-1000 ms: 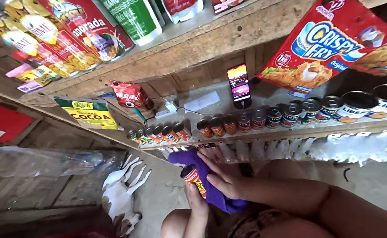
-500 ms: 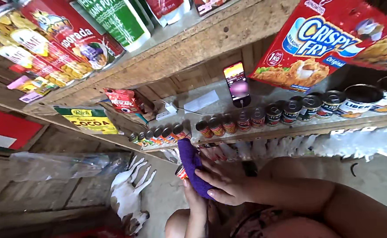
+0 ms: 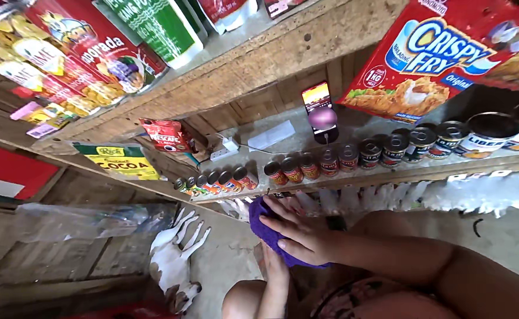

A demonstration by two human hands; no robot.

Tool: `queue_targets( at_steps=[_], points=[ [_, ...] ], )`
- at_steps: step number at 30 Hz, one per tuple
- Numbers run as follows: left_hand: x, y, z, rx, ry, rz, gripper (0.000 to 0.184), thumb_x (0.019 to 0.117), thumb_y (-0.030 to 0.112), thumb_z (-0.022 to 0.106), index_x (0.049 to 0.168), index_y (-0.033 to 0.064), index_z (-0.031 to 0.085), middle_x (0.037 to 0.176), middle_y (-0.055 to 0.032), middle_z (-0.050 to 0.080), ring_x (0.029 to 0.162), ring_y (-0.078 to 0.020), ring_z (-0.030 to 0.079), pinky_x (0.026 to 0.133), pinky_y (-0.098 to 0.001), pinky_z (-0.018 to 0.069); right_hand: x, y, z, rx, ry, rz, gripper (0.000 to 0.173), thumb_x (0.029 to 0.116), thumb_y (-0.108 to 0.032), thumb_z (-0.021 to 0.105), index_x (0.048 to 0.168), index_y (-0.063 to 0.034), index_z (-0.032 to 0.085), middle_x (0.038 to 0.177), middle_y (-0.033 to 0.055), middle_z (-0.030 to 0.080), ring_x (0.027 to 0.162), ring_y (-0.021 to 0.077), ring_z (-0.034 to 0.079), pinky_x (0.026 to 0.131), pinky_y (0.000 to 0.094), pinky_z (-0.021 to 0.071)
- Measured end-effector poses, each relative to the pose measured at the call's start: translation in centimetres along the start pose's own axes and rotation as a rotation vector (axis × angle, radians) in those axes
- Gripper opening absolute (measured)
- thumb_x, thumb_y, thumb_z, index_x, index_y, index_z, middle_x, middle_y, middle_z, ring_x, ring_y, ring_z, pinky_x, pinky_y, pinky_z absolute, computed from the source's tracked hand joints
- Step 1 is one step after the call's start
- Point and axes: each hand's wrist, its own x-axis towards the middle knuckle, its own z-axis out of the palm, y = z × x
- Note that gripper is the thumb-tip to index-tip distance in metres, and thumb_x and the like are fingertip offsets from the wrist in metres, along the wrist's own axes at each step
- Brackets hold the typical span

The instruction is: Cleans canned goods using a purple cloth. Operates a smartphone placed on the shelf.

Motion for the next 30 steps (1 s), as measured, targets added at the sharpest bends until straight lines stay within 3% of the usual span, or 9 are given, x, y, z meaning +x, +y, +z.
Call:
queue_targets(
  at_steps=[7,9,12,18,20,22,25,27,30],
  points=[
    [-1.1,-0.3,0.4,0.002,-0.044,-0.061,0.091,0.0977,0.071,0.036,0.144,-0.0073,0.035,0.134,0.0001,0.059,0.125,0.0048,0.052,0.110,-0.0208,0.0419,0.2,0.2,-0.6,0.082,-0.010,0.126,0.049,0.1086,-0.023,0.034,0.152,-0.0040,0.046,0.164,0.0242,0.026,0.154,0.0320,0.024,0.126,0.0479,0.0202],
    [-1.4,-0.3,0.5,-0.036,-0.110,-0.103,0.106,0.0904,0.077,0.045,0.148,-0.0100,0.026,0.137,-0.0026,0.057,0.127,0.0028,0.052,0.111,-0.0220,0.0422,0.0,0.3,-0.5,0.126,0.016,0.191,0.048,0.1077,-0.021,0.036,0.150,-0.0006,0.047,0.163,0.0250,0.029,0.153,0.0320,0.027,0.126,0.0456,0.0220],
    [-1.0,0.3,0.9,-0.154,-0.127,-0.176,0.100,0.0888,0.069,0.060,0.147,-0.0048,0.026,0.129,0.0018,0.061,0.117,0.0025,0.059,0.104,-0.0221,0.0494,0.5,0.2,-0.4,0.214,0.051,0.244,0.047,0.1062,-0.020,0.042,0.148,0.0023,0.049,0.162,0.0261,0.030,0.152,0.0299,0.029,0.125,0.0417,0.0255],
    [-0.6,0.8,-0.3,-0.293,0.014,-0.199,0.072,0.0851,0.064,0.069,0.131,0.0131,0.048,0.106,0.0079,0.072,0.098,-0.0011,0.069,0.088,-0.0256,0.0593,-0.4,0.7,0.0,0.396,0.050,0.291,0.076,0.1021,-0.040,0.054,0.155,0.0085,0.028,0.165,0.0265,0.021,0.155,0.0269,0.023,0.126,0.0394,0.0251],
    [-0.3,1.4,-0.6,-0.286,0.119,-0.171,0.066,0.0839,0.067,0.068,0.124,0.0170,0.055,0.101,0.0088,0.074,0.095,-0.0019,0.070,0.084,-0.0265,0.0605,-2.1,1.2,0.4,0.420,-0.008,0.323,0.097,0.0958,-0.053,0.061,0.158,0.0086,0.019,0.166,0.0258,0.019,0.154,0.0254,0.026,0.124,0.0376,0.0289],
    [0.7,2.2,-0.9,-0.295,0.219,-0.148,0.061,0.0811,0.070,0.068,0.117,0.0222,0.059,0.099,0.0110,0.074,0.094,-0.0012,0.070,0.083,-0.0266,0.0608,-3.6,1.1,0.4,0.385,-0.125,0.390,0.107,0.0889,-0.049,0.072,0.158,0.0092,0.015,0.162,0.0282,0.027,0.149,0.0255,0.035,0.122,0.0366,0.0317],
    [2.4,3.1,-1.3,-0.318,0.316,-0.077,0.054,0.0801,0.070,0.069,0.108,0.0245,0.063,0.095,0.0114,0.075,0.093,-0.0013,0.071,0.081,-0.0259,0.0609,-4.6,0.4,0.6,0.235,-0.268,0.546,0.087,0.0835,-0.031,0.082,0.151,0.0045,0.040,0.134,0.0256,0.061,0.123,0.0299,0.062,0.106,0.0475,0.0493],
    [2.9,3.5,-1.7,-0.304,0.330,-0.046,0.050,0.0815,0.070,0.067,0.106,0.0265,0.064,0.095,0.0126,0.075,0.093,0.0002,0.071,0.081,-0.0241,0.0605,-4.0,0.1,0.2,0.184,-0.354,0.578,0.059,0.0890,-0.024,0.078,0.135,0.0065,0.056,0.117,0.0248,0.069,0.110,0.0319,0.067,0.099,0.0498,0.0522],
    [3.0,3.3,-2.5,-0.273,0.321,-0.017,0.050,0.0838,0.070,0.064,0.110,0.0272,0.063,0.098,0.0135,0.074,0.096,0.0003,0.070,0.085,-0.0243,0.0596,-2.8,-0.5,-0.5,0.150,-0.269,0.526,0.036,0.0919,-0.020,0.072,0.116,0.0058,0.066,0.102,0.0193,0.071,0.097,0.0225,0.069,0.089,0.0399,0.0555]
  ],
)
